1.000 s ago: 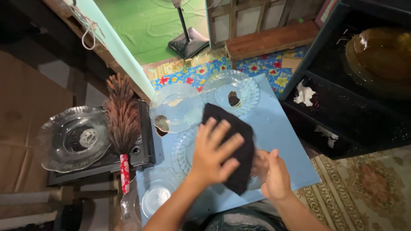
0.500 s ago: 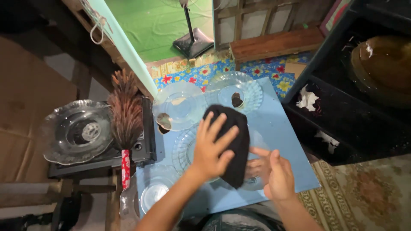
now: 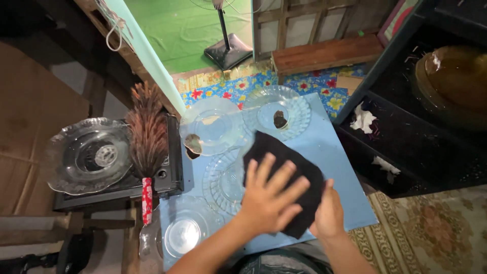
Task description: Wiping and dusting glass plates and a bowl clean using a cloth and feather duster.
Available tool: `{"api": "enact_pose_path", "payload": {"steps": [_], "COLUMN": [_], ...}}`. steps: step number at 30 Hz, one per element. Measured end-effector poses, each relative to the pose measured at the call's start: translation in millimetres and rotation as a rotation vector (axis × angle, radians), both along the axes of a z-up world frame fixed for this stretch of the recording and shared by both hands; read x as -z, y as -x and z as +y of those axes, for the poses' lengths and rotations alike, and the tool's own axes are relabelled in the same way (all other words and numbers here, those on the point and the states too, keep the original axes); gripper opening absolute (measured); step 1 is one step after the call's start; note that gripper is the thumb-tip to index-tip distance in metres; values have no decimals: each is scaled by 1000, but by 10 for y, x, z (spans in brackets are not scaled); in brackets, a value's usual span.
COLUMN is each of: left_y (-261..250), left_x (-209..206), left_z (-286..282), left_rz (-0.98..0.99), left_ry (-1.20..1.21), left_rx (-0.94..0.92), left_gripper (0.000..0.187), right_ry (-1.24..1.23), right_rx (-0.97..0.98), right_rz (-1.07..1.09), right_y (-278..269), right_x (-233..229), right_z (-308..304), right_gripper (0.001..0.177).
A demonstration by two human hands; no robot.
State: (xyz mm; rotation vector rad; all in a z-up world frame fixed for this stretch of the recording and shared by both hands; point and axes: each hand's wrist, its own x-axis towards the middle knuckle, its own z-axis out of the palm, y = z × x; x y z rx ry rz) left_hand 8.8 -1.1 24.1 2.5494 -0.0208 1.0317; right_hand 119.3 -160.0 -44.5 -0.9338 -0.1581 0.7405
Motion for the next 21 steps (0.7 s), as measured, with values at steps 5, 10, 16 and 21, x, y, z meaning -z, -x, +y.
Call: {"api": "enact_pose_path", "payload": {"steps": [5, 10, 16, 21], "left_y": [-27, -15, -26, -23], "left_x": [11, 5, -89, -117], "left_z": [136, 37, 12, 143], "left_rz": [11, -18, 6, 32], "left_ry": [-35, 142, -91, 132], "left_rx": [12, -83, -1, -77], "left_gripper": [52, 53, 51, 52], "right_ry": [0, -114, -47, -28], "right_rx": [9, -57, 66, -98], "right_rz": [-15, -151, 28, -96], "right_y": [46, -89, 65, -57], "right_x": [-74, 637, -126, 222], "right_z": [-40, -221, -2, -222], "right_gripper": [78, 86, 60, 56]}}
